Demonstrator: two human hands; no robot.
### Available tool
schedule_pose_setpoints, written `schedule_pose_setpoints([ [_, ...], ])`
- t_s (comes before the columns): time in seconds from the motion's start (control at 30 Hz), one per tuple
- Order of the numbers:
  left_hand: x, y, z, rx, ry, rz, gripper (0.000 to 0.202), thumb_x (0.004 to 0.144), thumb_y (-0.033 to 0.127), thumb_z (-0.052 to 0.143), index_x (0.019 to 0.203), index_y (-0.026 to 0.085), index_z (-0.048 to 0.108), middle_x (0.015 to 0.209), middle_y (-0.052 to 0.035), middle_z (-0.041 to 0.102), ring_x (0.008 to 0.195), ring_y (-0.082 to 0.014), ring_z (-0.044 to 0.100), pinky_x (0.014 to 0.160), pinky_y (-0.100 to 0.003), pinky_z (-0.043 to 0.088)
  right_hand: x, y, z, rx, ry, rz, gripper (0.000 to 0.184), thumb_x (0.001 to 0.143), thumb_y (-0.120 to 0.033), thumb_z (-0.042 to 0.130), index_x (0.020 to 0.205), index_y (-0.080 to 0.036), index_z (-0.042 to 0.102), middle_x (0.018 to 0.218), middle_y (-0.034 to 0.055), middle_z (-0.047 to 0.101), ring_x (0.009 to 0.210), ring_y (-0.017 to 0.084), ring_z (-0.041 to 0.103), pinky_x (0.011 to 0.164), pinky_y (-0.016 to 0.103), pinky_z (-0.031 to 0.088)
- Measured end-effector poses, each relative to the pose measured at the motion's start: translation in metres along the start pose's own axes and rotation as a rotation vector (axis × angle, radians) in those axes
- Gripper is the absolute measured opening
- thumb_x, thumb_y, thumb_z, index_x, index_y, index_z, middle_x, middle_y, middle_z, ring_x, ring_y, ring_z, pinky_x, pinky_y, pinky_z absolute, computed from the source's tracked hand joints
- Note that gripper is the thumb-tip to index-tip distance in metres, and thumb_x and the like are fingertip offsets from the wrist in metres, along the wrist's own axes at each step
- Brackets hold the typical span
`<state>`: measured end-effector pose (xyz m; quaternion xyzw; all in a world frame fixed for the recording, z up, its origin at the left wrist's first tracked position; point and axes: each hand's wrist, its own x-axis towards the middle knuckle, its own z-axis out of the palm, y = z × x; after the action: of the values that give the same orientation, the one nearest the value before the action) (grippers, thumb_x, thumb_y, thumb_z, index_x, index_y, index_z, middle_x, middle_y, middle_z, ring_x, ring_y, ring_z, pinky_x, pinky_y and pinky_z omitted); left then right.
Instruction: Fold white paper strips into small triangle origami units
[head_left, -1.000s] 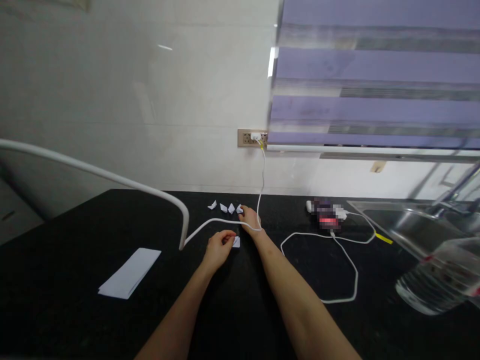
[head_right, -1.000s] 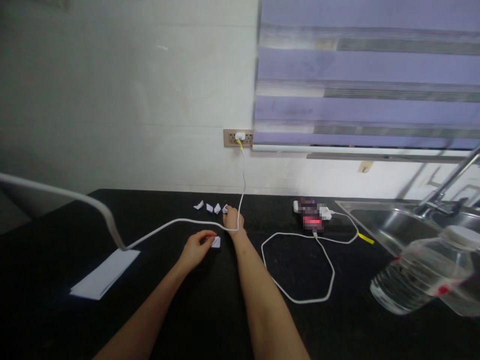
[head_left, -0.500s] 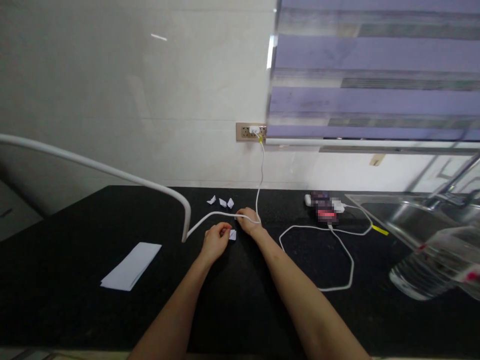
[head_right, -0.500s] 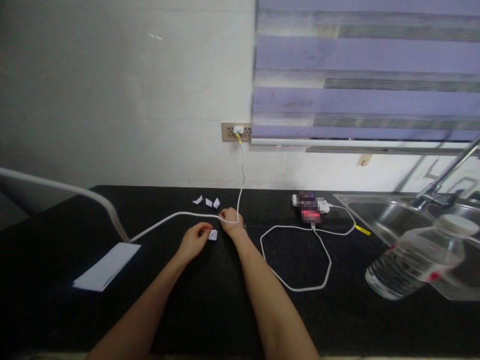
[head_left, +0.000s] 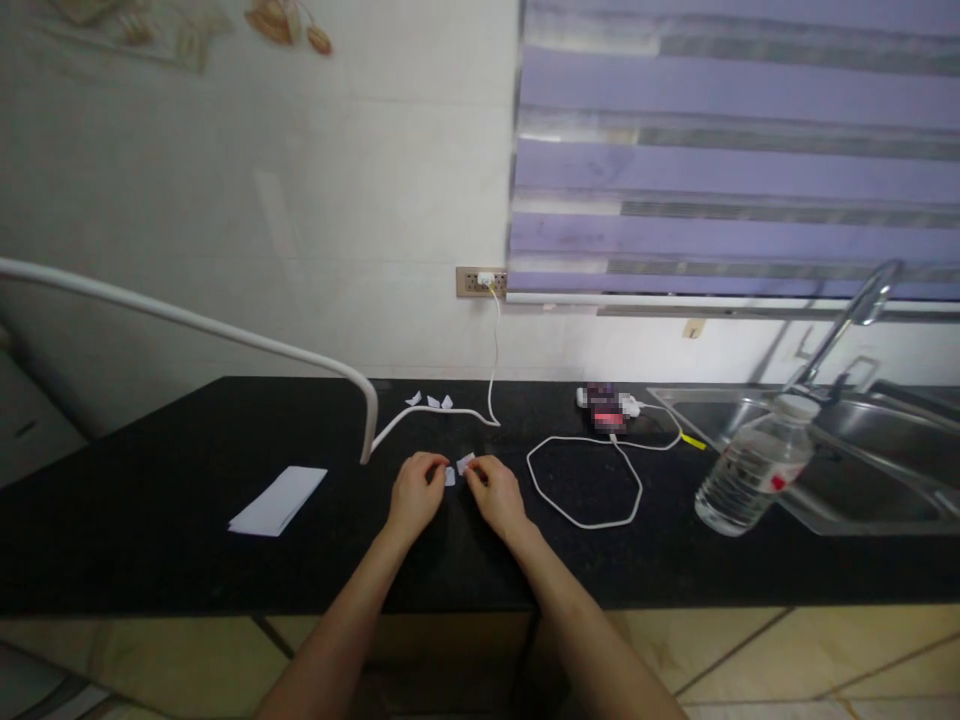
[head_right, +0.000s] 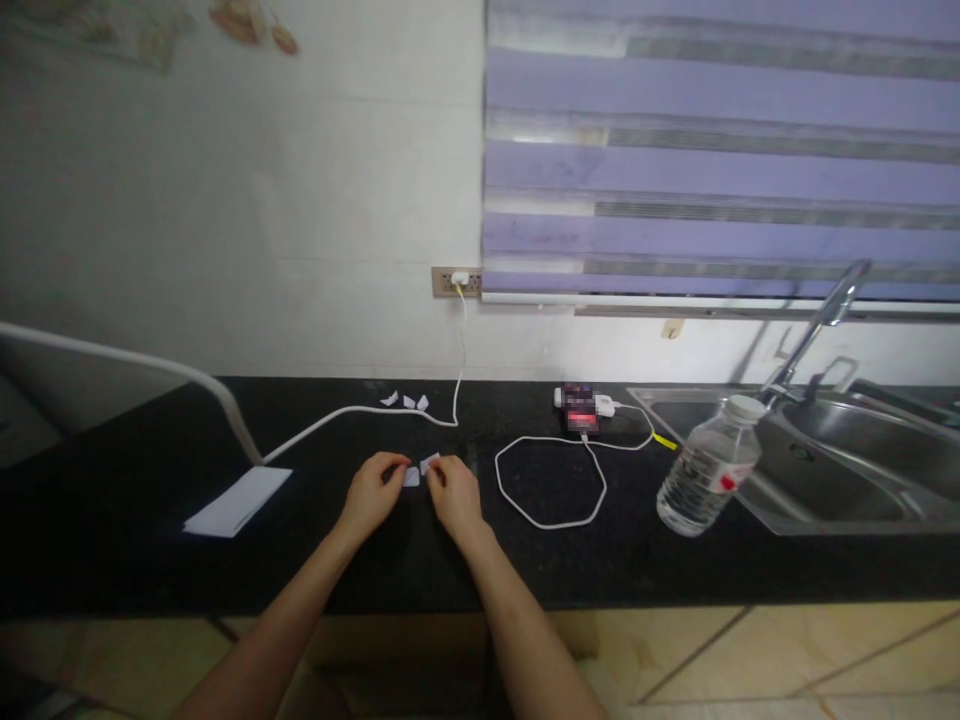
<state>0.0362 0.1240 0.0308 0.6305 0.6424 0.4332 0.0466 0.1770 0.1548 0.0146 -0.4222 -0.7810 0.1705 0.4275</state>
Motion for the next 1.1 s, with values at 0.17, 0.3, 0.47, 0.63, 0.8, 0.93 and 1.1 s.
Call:
schedule_pose_setpoints([
  [0.17, -0.006, 0.020, 0.009, -0.369, -0.132, -0.146, 0.022, 0.071, 0.031, 0.049, 0.080, 0.016, 0.062, 0.080, -0.0041, 0.065, 0.076, -0.0163, 0.059, 0.073, -0.028, 0.045, -0.013, -0.001, -0.002, 0.072, 0.099, -0.102, 0.018, 0.081, -0.021, 0.044, 0.089, -0.020, 0.060, 0.101, 0.0061, 0.051, 0.088, 0.015, 0.053, 0.075, 0.025, 0.043],
  [0.3, -0.004, 0.023, 0.020, -0.614, -0.116, -0.325, 0.027, 0.065, 0.033, 0.058, 0.083, 0.013, 0.061, 0.081, -0.0060, 0.065, 0.076, -0.0165, 0.060, 0.070, -0.028, 0.047, -0.014, -0.003, -0.006, 0.094, 0.123, -0.118, 0.017, 0.079, -0.020, 0.046, 0.086, -0.020, 0.062, 0.097, 0.0059, 0.049, 0.083, 0.014, 0.052, 0.075, 0.025, 0.044],
  [0.47, -0.005, 0.018, 0.029, -0.885, -0.102, -0.448, 0.029, 0.059, 0.028, 0.064, 0.083, 0.012, 0.059, 0.081, -0.0057, 0.065, 0.075, -0.0148, 0.061, 0.071, -0.028, 0.049, -0.012, -0.002, -0.007, 0.209, 0.150, -0.063, 0.019, 0.078, -0.015, 0.044, 0.085, -0.020, 0.061, 0.091, 0.0053, 0.050, 0.085, 0.014, 0.051, 0.073, 0.025, 0.044],
  [0.63, -0.012, 0.010, 0.033, -0.906, -0.082, -0.412, 0.027, 0.062, 0.026, 0.063, 0.086, 0.013, 0.059, 0.087, -0.0053, 0.065, 0.080, -0.0152, 0.061, 0.079, -0.031, 0.047, -0.010, 0.004, -0.005, 0.329, 0.197, 0.068, 0.018, 0.075, -0.018, 0.046, 0.091, -0.019, 0.056, 0.090, 0.0045, 0.053, 0.070, 0.012, 0.053, 0.060, 0.022, 0.045],
  [0.8, -0.016, 0.007, 0.035, -0.881, -0.099, -0.332, 0.030, 0.062, 0.022, 0.062, 0.091, 0.013, 0.057, 0.091, -0.0063, 0.064, 0.087, -0.0158, 0.060, 0.086, -0.032, 0.044, -0.010, 0.011, 0.001, 0.371, 0.140, 0.125, 0.023, 0.076, -0.022, 0.046, 0.097, -0.018, 0.056, 0.088, 0.0047, 0.059, 0.072, 0.013, 0.055, 0.064, 0.023, 0.045],
  [0.93, -0.017, 0.009, 0.035, -0.881, -0.080, -0.357, 0.032, 0.062, 0.019, 0.059, 0.093, 0.013, 0.055, 0.089, -0.0068, 0.063, 0.085, -0.0159, 0.060, 0.083, -0.032, 0.046, -0.010, 0.013, 0.001, 0.394, 0.136, 0.157, 0.023, 0.078, -0.024, 0.044, 0.095, -0.017, 0.059, 0.089, 0.0054, 0.062, 0.073, 0.014, 0.057, 0.068, 0.025, 0.046],
  [1.1, -0.017, 0.013, 0.032, -0.894, -0.039, -0.408, 0.029, 0.063, 0.017, 0.057, 0.092, 0.012, 0.056, 0.087, -0.0068, 0.064, 0.084, -0.0166, 0.061, 0.077, -0.031, 0.049, -0.010, 0.012, -0.001, 0.414, 0.118, 0.188, 0.023, 0.079, -0.026, 0.043, 0.095, -0.018, 0.059, 0.085, 0.0043, 0.063, 0.071, 0.015, 0.058, 0.066, 0.025, 0.047],
])
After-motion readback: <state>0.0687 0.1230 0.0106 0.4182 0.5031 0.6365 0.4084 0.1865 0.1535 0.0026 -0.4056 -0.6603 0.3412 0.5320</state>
